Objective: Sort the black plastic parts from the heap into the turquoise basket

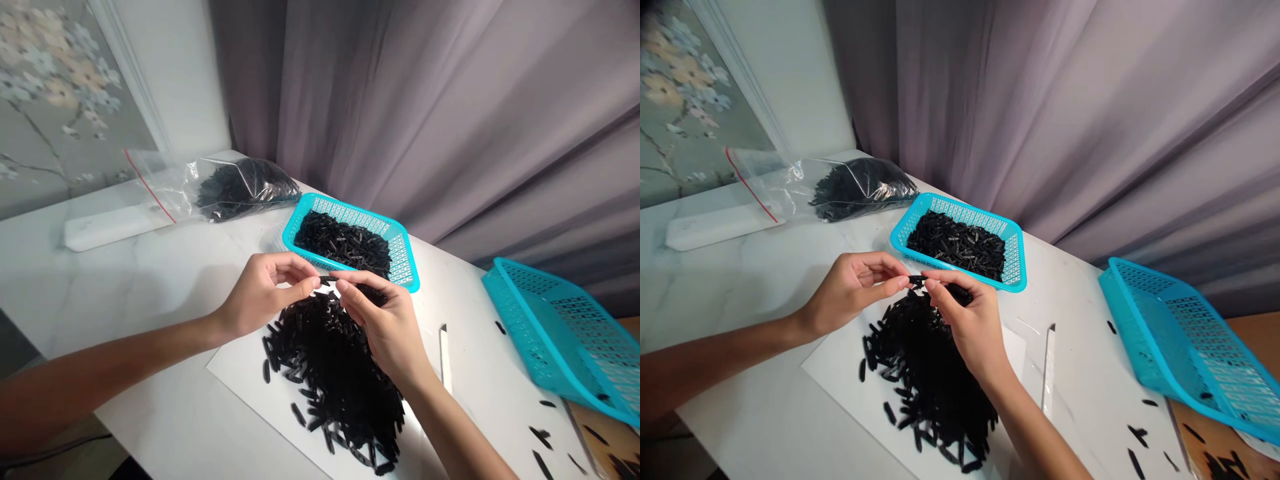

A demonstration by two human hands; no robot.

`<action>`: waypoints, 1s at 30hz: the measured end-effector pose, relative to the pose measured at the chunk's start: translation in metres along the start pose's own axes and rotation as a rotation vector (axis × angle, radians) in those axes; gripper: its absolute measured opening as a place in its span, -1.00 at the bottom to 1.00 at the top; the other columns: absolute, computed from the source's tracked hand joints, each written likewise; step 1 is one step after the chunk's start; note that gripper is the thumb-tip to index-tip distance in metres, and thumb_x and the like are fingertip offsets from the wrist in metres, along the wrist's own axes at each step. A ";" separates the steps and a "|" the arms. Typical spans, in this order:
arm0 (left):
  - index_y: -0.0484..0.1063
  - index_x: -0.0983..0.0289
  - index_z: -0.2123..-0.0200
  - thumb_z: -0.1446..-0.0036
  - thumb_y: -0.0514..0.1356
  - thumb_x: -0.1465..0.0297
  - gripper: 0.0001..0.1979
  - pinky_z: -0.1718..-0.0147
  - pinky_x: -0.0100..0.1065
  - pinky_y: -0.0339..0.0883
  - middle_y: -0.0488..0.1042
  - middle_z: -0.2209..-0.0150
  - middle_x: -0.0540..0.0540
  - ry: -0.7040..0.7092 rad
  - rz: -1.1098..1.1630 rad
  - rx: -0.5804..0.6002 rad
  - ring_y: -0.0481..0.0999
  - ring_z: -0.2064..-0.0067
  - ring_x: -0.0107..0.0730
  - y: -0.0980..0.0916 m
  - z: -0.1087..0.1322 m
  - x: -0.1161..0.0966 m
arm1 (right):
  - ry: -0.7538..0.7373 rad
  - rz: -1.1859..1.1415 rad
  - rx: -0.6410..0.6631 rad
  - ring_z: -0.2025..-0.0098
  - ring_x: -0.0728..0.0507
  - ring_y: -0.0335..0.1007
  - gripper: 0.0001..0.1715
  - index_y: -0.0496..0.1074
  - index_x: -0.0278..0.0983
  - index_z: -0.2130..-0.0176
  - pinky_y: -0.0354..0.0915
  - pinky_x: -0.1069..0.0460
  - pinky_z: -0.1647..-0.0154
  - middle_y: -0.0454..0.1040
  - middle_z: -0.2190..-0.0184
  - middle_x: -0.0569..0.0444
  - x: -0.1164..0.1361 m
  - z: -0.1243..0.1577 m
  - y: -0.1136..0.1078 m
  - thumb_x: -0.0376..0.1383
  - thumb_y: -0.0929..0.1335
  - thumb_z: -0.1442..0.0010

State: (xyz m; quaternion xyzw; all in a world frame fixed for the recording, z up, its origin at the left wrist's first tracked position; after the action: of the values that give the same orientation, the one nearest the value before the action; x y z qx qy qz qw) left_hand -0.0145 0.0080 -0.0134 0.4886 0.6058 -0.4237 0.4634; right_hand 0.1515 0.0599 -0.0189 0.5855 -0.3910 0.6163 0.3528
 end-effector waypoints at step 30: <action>0.65 0.23 0.35 -0.12 0.40 0.32 -0.90 0.36 -0.59 0.48 0.66 0.39 0.00 -0.014 0.057 -0.047 0.59 0.38 -0.54 0.000 0.004 0.005 | -0.391 0.520 -0.017 0.30 -0.16 0.57 -0.79 0.68 -0.21 0.16 0.41 -0.02 0.22 0.68 0.28 0.03 0.039 -0.024 -0.034 -0.19 0.47 -0.22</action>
State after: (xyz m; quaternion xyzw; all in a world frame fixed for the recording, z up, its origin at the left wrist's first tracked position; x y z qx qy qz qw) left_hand -0.0143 0.0054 -0.0188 0.4917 0.5980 -0.3993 0.4911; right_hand 0.1682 0.0956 0.0221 0.5703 -0.5929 0.5585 0.1068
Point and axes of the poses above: each hand's wrist, its own z-axis away from the middle knuckle, its own y-axis out of the palm, x = y × z, the point moved 7 cm from there along -z, towards the middle knuckle
